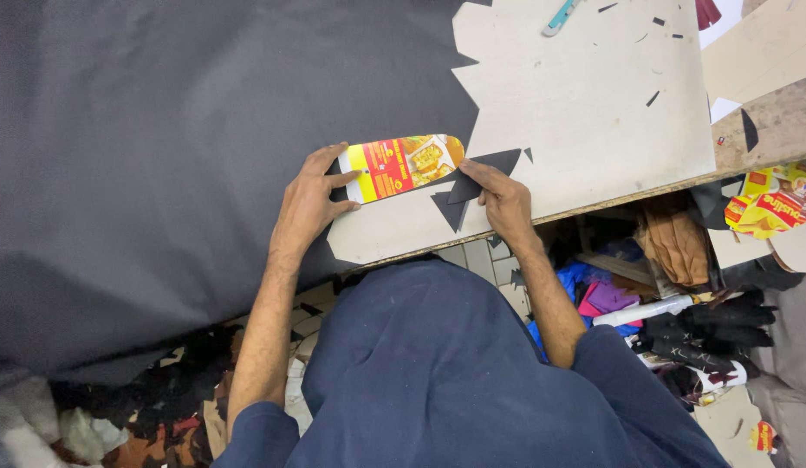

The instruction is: The person uses a utility knife to cut a large piece of black fabric on a work table, following the outline of a cardboard template. They repeatedly reposition the template and cut along its edges, removing excess fabric and stacking the cut pieces.

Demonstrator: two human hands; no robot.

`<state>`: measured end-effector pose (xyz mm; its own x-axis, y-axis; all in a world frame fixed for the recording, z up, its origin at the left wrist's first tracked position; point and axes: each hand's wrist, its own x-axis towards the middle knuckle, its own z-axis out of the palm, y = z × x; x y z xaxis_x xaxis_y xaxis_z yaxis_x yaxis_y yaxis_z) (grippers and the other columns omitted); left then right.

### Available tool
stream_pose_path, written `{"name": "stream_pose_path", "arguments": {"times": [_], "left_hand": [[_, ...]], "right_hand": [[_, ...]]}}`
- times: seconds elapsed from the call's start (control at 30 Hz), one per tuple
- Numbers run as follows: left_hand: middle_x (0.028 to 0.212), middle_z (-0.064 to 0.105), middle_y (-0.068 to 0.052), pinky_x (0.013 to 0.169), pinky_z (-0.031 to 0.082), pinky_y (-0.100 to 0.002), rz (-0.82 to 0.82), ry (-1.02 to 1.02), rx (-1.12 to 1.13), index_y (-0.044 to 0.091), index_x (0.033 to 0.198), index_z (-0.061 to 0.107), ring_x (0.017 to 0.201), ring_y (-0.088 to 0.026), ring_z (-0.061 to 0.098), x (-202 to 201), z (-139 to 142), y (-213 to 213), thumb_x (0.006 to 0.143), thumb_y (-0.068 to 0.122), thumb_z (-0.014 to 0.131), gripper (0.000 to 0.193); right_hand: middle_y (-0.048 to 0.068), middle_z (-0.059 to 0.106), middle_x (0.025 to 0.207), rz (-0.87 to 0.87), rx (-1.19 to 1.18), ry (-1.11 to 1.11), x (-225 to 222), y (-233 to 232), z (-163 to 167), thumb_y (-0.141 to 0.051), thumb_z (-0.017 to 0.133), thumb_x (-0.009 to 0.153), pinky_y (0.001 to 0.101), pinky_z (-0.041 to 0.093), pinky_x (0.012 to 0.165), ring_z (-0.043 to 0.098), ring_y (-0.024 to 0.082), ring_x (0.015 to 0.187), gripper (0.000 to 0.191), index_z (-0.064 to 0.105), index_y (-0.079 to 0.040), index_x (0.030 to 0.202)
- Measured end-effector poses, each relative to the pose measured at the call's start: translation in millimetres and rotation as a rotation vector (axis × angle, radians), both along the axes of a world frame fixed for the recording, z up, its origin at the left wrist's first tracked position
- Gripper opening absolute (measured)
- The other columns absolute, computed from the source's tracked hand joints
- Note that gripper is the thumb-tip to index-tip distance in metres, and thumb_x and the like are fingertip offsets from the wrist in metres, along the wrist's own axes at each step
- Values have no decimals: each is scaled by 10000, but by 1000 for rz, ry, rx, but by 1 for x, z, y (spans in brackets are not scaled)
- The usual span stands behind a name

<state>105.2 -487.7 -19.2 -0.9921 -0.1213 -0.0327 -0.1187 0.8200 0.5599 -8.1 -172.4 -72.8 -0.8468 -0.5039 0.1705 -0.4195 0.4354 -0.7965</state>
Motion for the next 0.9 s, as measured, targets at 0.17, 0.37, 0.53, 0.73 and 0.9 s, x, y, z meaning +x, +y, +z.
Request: {"name": "stream_pose_path", "arguments": {"times": [0.17,0.37,0.53,0.73,0.9], "left_hand": [[1540,497,-22,1155,423,-398,-1,6,-1,201,1189,772,1438,-234,422,0,1,0,650,194,902,554],[1553,484,-7,1151,415,-406,37,-41,0,214,1178,774,1446,-226,408,0,4,3,667,214,897,525],[1548,487,6,1160,408,-404,51,-71,2,230,1175,775,1445,-215,407,0,5,4,669,217,893,520],[1547,493,-1,1164,410,-407,38,-37,21,221,1175,778,1450,-224,410,2,4,3,670,207,893,518],[1557,489,-13,1171,418,-410,17,2,78,183,1198,770,1454,-238,417,5,2,-3,676,177,899,537]], "right_hand": [[118,696,1365,-78,-196,-117,0,6,-9,205,414,933,221,543,607,641,90,721,573,704,-113,1311],[96,697,1374,-88,-185,-106,3,5,-5,182,439,957,224,548,621,665,91,783,542,706,-122,1317],[58,682,1396,-32,-13,49,6,0,10,150,459,941,213,557,604,715,136,1065,560,695,-166,1339],[53,682,1379,-60,80,-29,5,-3,21,54,518,1038,224,561,585,704,126,787,441,664,-195,1371],[69,695,1371,-25,69,1,6,-4,25,78,491,994,249,569,602,701,139,756,493,666,-183,1374]]}}
